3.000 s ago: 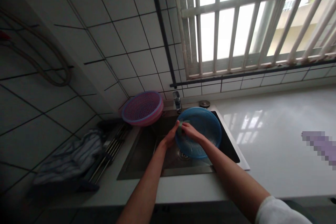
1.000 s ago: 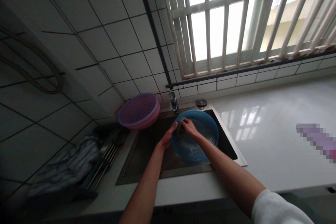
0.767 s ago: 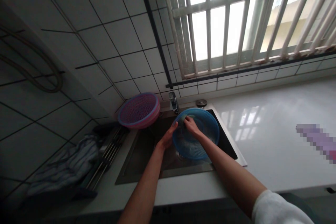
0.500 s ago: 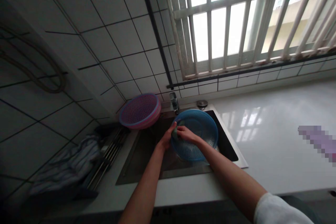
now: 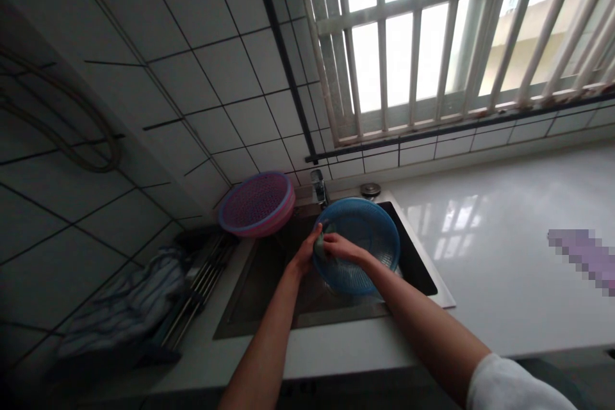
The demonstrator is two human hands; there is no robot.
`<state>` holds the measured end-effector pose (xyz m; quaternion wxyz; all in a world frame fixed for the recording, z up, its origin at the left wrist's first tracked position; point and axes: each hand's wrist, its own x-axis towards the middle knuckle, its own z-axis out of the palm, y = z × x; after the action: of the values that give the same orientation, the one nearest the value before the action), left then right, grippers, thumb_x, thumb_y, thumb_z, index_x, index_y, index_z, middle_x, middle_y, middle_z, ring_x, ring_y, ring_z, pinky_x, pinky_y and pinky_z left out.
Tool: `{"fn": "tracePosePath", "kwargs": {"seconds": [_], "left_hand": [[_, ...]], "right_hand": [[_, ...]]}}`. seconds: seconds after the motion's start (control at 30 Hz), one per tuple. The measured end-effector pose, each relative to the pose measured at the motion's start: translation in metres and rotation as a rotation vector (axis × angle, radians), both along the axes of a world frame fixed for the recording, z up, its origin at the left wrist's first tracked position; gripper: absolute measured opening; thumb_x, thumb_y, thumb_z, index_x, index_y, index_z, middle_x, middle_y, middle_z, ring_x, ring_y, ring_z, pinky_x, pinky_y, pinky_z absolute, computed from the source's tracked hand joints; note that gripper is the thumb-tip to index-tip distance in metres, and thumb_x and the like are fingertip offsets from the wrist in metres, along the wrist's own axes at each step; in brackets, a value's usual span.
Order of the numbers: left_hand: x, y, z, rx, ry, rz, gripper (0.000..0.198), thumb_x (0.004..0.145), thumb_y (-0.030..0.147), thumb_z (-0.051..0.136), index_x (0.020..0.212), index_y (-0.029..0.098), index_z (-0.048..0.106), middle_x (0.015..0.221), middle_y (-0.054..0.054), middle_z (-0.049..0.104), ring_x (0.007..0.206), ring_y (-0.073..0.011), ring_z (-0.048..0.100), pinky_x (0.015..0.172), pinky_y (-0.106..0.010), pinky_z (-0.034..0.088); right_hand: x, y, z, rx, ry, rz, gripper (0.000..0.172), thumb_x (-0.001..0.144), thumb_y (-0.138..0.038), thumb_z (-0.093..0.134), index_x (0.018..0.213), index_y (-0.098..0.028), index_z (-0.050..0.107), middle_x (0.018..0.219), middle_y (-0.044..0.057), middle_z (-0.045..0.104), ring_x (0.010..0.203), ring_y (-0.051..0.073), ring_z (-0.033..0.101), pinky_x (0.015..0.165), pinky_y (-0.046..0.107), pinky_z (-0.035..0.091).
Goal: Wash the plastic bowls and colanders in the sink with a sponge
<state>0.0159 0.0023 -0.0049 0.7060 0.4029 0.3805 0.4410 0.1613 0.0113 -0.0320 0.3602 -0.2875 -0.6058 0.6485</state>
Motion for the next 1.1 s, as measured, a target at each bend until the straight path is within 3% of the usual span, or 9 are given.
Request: {"fn": "tracePosePath", "kwargs": {"seconds": [0.07, 0.3, 0.4, 0.57, 0.67, 0.77, 0.87, 0.93, 1.1], "left_hand": [[0.002, 0.000, -0.001, 0.004, 0.017, 0.035, 0.063, 0.087, 0.057, 0.077, 0.136, 0.020, 0.062, 0.108, -0.010, 0.077, 0.096, -0.0240, 0.075, 0.084, -0.034, 0.059], [0.008, -0.003, 0.007, 0.041, 0.038, -0.064, 0.063, 0.081, 0.043, 0.087, 0.132, 0.019, 0.058, 0.116, -0.011, 0.073, 0.100, -0.0235, 0.073, 0.091, -0.036, 0.058], [-0.001, -0.004, 0.013, 0.083, 0.116, 0.003, 0.066, 0.076, 0.037, 0.091, 0.129, 0.019, 0.056, 0.109, -0.009, 0.074, 0.094, -0.0215, 0.073, 0.086, -0.034, 0.058], [-0.009, -0.007, 0.018, 0.072, 0.148, 0.070, 0.087, 0.082, 0.041, 0.085, 0.154, 0.026, 0.039, 0.109, -0.007, 0.074, 0.090, -0.0218, 0.074, 0.082, -0.035, 0.058], [-0.006, -0.007, 0.017, 0.046, 0.133, 0.005, 0.068, 0.085, 0.043, 0.082, 0.143, 0.021, 0.056, 0.108, -0.008, 0.076, 0.094, -0.0231, 0.074, 0.084, -0.033, 0.057], [-0.001, -0.007, 0.017, 0.034, 0.077, -0.040, 0.055, 0.087, 0.045, 0.080, 0.132, 0.017, 0.065, 0.107, -0.010, 0.077, 0.098, -0.0254, 0.074, 0.086, -0.033, 0.057], [0.003, -0.006, 0.017, 0.069, 0.010, -0.082, 0.059, 0.087, 0.043, 0.080, 0.138, 0.020, 0.061, 0.121, -0.011, 0.075, 0.108, -0.0268, 0.072, 0.095, -0.037, 0.056], [0.005, -0.006, 0.016, 0.100, -0.008, -0.107, 0.062, 0.087, 0.042, 0.080, 0.142, 0.022, 0.059, 0.130, -0.012, 0.072, 0.113, -0.0276, 0.071, 0.101, -0.039, 0.054], [0.001, -0.003, 0.012, 0.105, 0.053, -0.056, 0.063, 0.086, 0.045, 0.081, 0.140, 0.021, 0.060, 0.130, -0.011, 0.071, 0.112, -0.0262, 0.070, 0.099, -0.037, 0.053]], "right_hand": [[-0.002, 0.001, -0.002, -0.003, 0.017, -0.025, 0.032, 0.079, -0.049, 0.071, 0.084, -0.017, 0.066, 0.076, 0.000, 0.061, 0.066, 0.013, 0.051, 0.063, 0.025, 0.042], [0.022, 0.022, 0.008, -0.089, 0.148, -0.512, 0.037, 0.076, -0.054, 0.068, 0.089, -0.020, 0.066, 0.083, 0.001, 0.066, 0.074, 0.016, 0.057, 0.070, 0.027, 0.047], [0.021, 0.017, 0.010, -0.062, 0.121, -0.431, 0.036, 0.077, -0.052, 0.068, 0.090, -0.019, 0.068, 0.081, 0.001, 0.065, 0.071, 0.015, 0.054, 0.065, 0.025, 0.043], [0.007, -0.002, 0.006, -0.075, 0.054, -0.042, 0.033, 0.077, -0.047, 0.074, 0.091, -0.017, 0.069, 0.084, 0.001, 0.067, 0.072, 0.014, 0.056, 0.066, 0.026, 0.046], [-0.001, -0.006, 0.003, -0.068, 0.018, 0.076, 0.032, 0.078, -0.046, 0.075, 0.088, -0.016, 0.069, 0.082, 0.003, 0.067, 0.072, 0.015, 0.058, 0.066, 0.026, 0.047], [-0.002, 0.001, 0.004, -0.058, 0.067, -0.099, 0.033, 0.082, -0.049, 0.071, 0.089, -0.017, 0.069, 0.083, 0.004, 0.068, 0.073, 0.017, 0.061, 0.066, 0.027, 0.049], [0.006, 0.015, 0.007, -0.051, 0.133, -0.442, 0.032, 0.084, -0.050, 0.066, 0.092, -0.020, 0.068, 0.090, 0.005, 0.071, 0.081, 0.020, 0.064, 0.070, 0.030, 0.053], [0.014, 0.020, 0.010, -0.046, 0.153, -0.547, 0.030, 0.083, -0.050, 0.064, 0.092, -0.021, 0.067, 0.094, 0.005, 0.072, 0.085, 0.022, 0.065, 0.073, 0.031, 0.055], [0.009, 0.006, 0.009, -0.094, 0.106, -0.245, 0.033, 0.078, -0.050, 0.070, 0.092, -0.021, 0.069, 0.092, 0.004, 0.071, 0.082, 0.020, 0.064, 0.072, 0.030, 0.054]]}}
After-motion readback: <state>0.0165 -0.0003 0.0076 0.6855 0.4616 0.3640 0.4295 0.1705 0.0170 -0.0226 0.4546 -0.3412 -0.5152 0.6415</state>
